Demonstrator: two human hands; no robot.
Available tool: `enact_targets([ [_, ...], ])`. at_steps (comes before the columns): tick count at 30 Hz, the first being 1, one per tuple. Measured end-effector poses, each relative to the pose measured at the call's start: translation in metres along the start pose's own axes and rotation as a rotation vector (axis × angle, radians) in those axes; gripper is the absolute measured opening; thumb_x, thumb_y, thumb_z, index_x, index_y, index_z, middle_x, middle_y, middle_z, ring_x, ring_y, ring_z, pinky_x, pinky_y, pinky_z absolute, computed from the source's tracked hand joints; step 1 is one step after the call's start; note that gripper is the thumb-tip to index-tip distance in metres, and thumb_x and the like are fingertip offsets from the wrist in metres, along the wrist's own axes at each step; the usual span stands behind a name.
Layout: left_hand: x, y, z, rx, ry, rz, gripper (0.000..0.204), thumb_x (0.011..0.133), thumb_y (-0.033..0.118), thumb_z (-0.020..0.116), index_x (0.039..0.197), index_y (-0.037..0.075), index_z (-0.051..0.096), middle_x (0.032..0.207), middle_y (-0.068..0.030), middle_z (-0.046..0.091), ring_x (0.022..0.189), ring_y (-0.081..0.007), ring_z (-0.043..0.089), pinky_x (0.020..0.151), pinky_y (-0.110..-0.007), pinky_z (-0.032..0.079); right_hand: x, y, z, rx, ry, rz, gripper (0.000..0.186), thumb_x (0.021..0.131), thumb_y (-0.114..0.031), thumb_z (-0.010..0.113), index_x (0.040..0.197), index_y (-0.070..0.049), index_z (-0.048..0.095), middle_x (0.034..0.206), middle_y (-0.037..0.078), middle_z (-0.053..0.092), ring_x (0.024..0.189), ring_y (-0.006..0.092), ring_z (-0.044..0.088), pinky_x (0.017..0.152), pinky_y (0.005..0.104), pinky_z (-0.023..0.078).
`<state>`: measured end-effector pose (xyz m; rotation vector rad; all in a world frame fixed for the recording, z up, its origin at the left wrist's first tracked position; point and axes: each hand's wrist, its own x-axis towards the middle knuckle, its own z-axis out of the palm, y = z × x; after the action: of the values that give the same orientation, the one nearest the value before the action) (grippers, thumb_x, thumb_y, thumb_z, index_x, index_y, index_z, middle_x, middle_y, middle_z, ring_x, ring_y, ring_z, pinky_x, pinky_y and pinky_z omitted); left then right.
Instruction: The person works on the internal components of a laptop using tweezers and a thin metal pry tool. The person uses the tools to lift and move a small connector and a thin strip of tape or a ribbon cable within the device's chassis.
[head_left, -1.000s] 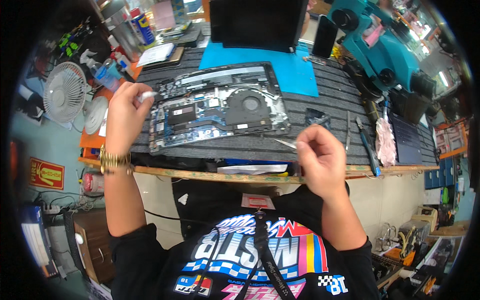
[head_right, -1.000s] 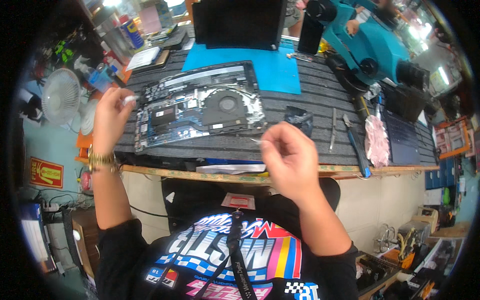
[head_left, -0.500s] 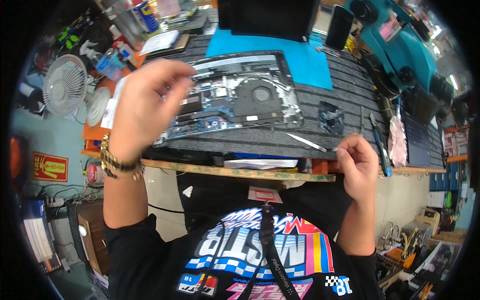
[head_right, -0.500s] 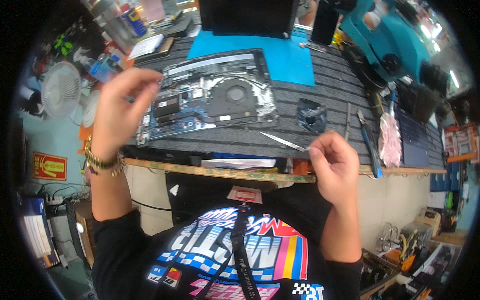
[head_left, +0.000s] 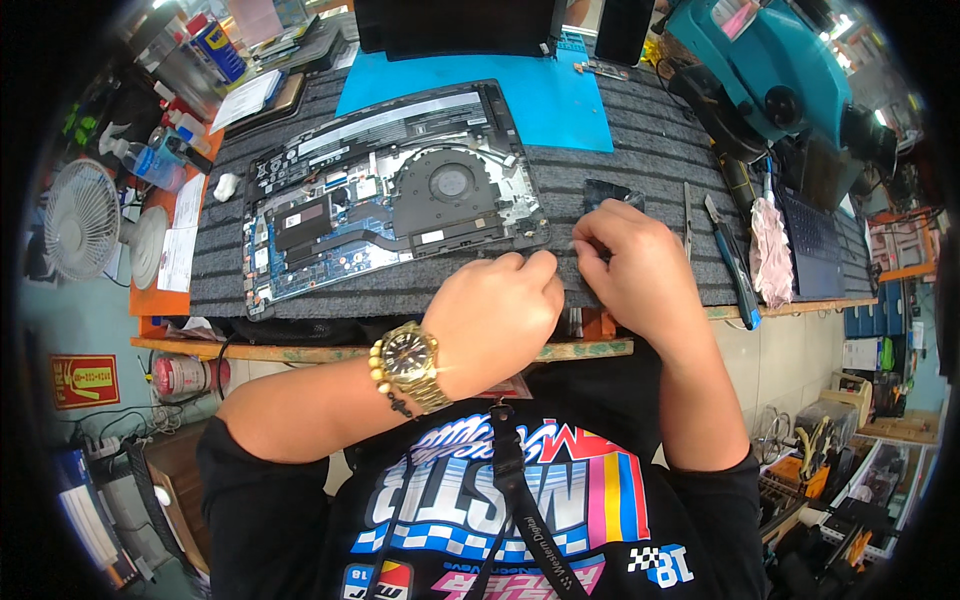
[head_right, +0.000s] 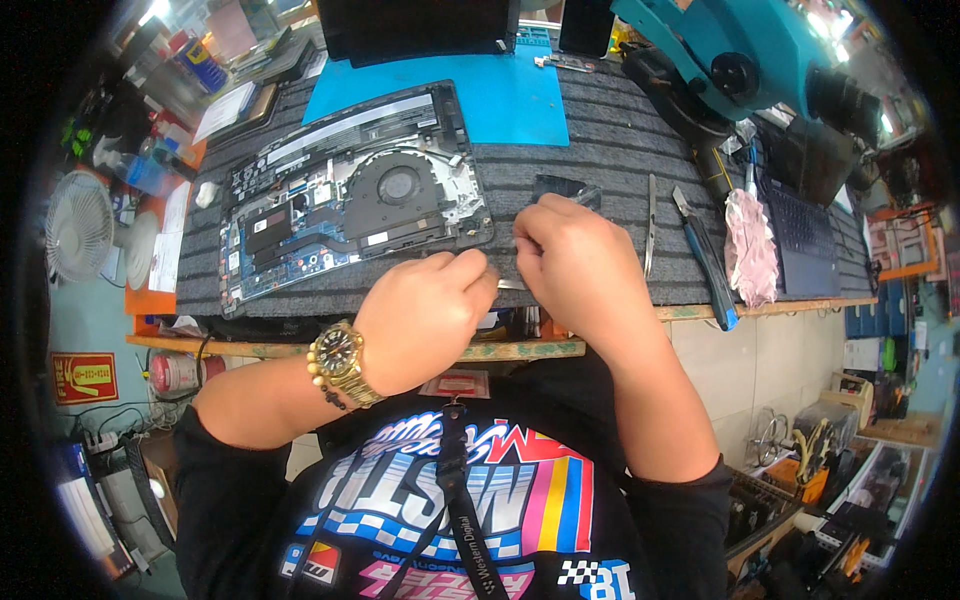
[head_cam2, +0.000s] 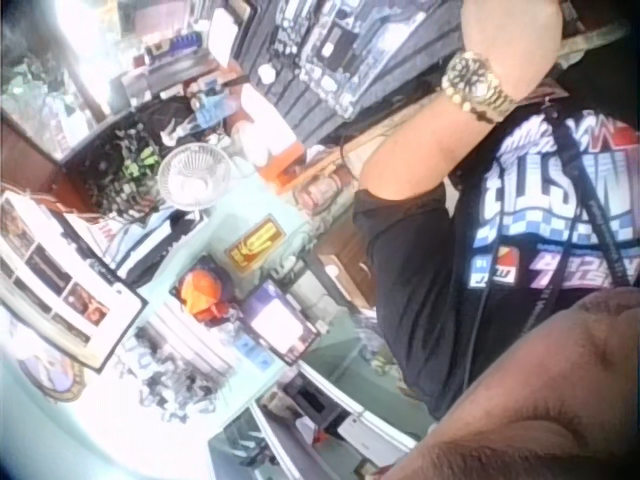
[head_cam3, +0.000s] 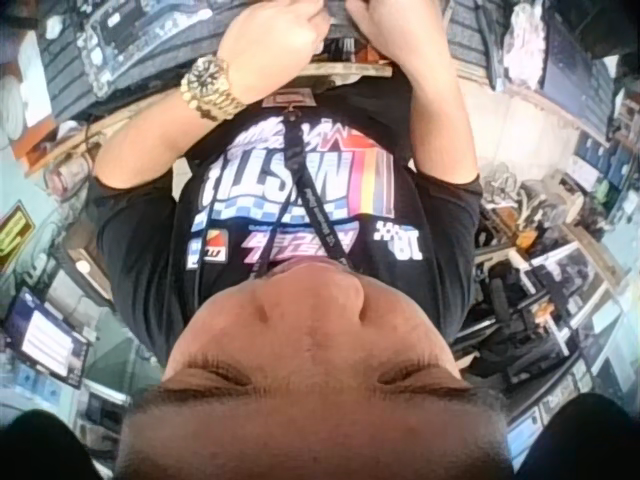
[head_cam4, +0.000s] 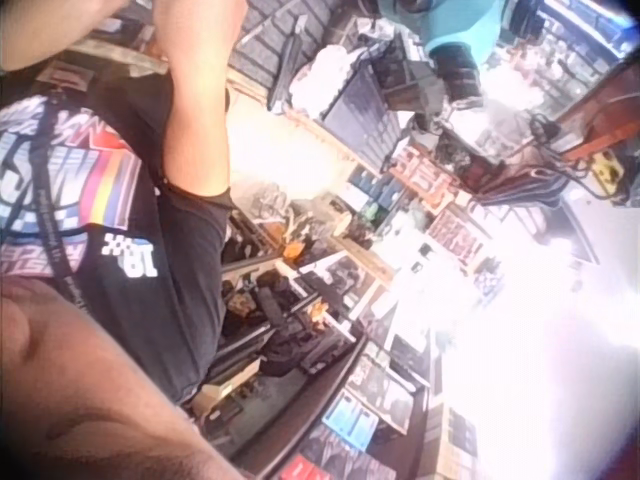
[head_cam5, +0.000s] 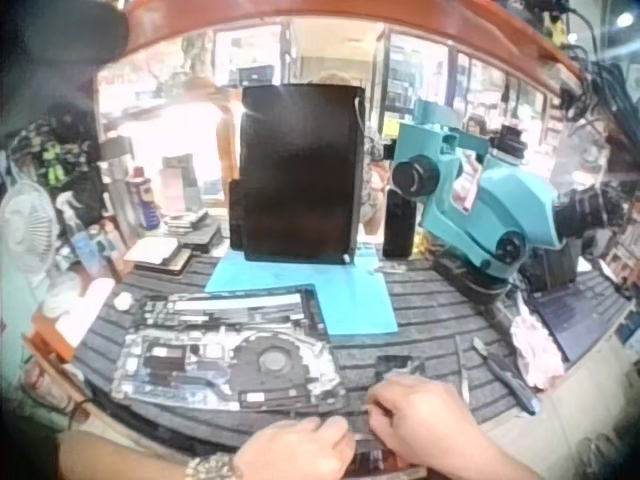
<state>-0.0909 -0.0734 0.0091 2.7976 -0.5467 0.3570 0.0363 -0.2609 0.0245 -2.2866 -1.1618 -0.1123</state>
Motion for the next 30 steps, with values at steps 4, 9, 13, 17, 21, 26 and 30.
enact_targets([
  [4, -0.004, -0.006, -0.006, -0.044, 0.003, 0.046, 0.018, 0.087, 0.009, 0.072, 0.103, 0.003, 0.073, 0.099, -0.0081, 0.063, 0.090, -0.0263, 0.072, 0.077, -0.041, 0.063, -0.005, 0.003, 0.005, -0.081, -0.001, -0.077, 0.007, 0.091, -0.004, 0.076, 0.097, -0.003, 0.079, 0.095, 0.013, 0.071, 0.088, 0.0396, 0.075, 0.077, 0.0512, 0.062],
  [9, 0.001, -0.006, -0.008, -0.019, -0.040, 0.009, 0.017, 0.089, 0.009, 0.071, 0.105, 0.002, 0.071, 0.100, -0.0093, 0.062, 0.090, -0.0267, 0.071, 0.077, -0.041, 0.063, -0.014, 0.002, -0.004, -0.042, -0.047, -0.067, 0.018, 0.092, -0.004, 0.077, 0.108, -0.003, 0.084, 0.097, 0.012, 0.072, 0.087, 0.0386, 0.076, 0.076, 0.0502, 0.062],
  [13, 0.002, -0.012, -0.013, -0.007, -0.039, 0.035, 0.020, 0.090, 0.008, 0.073, 0.108, 0.002, 0.069, 0.100, -0.0105, 0.060, 0.093, -0.0300, 0.070, 0.080, -0.043, 0.061, -0.020, 0.012, -0.005, 0.068, 0.014, -0.018, 0.022, 0.092, -0.004, 0.081, 0.114, -0.006, 0.086, 0.098, 0.012, 0.073, 0.085, 0.0369, 0.076, 0.075, 0.0475, 0.062],
  [17, -0.002, -0.020, -0.044, -0.140, -0.103, -0.026, 0.020, 0.095, 0.005, 0.075, 0.112, 0.003, 0.065, 0.102, -0.0144, 0.063, 0.095, -0.0384, 0.069, 0.081, -0.047, 0.058, -0.021, 0.019, -0.008, 0.102, 0.077, -0.011, 0.019, 0.090, -0.004, 0.085, 0.109, -0.005, 0.083, 0.098, 0.011, 0.074, 0.084, 0.0362, 0.076, 0.074, 0.0460, 0.062],
  [21, -0.012, -0.036, -0.070, -0.220, -0.047, -0.172, 0.011, 0.105, -0.001, 0.069, 0.114, 0.000, 0.063, 0.098, -0.0154, 0.070, 0.088, -0.0362, 0.073, 0.077, -0.044, 0.058, -0.023, 0.017, -0.020, 0.044, 0.117, 0.161, 0.023, 0.089, -0.013, 0.090, 0.104, -0.003, 0.076, 0.096, 0.012, 0.075, 0.083, 0.0353, 0.076, 0.073, 0.0460, 0.061],
  [26, 0.006, -0.051, -0.084, -0.543, 0.155, -0.323, 0.017, 0.114, -0.002, 0.061, 0.130, -0.004, 0.066, 0.093, -0.0044, 0.073, 0.081, -0.0106, 0.068, 0.072, -0.027, 0.053, -0.036, 0.046, -0.055, -0.185, 0.105, 0.658, 0.032, 0.096, -0.024, 0.091, 0.103, 0.003, 0.074, 0.077, 0.021, 0.073, 0.070, 0.0374, 0.073, 0.070, 0.0461, 0.058],
  [30, 0.031, -0.051, -0.084, -0.774, 0.212, -0.378, 0.021, 0.116, 0.009, 0.067, 0.132, -0.004, 0.073, 0.101, -0.0047, 0.077, 0.084, -0.0071, 0.068, 0.072, -0.025, 0.054, -0.040, 0.073, -0.052, -0.186, 0.079, 0.587, 0.029, 0.098, -0.021, 0.088, 0.097, 0.005, 0.075, 0.075, 0.021, 0.074, 0.068, 0.0355, 0.073, 0.069, 0.0456, 0.058],
])
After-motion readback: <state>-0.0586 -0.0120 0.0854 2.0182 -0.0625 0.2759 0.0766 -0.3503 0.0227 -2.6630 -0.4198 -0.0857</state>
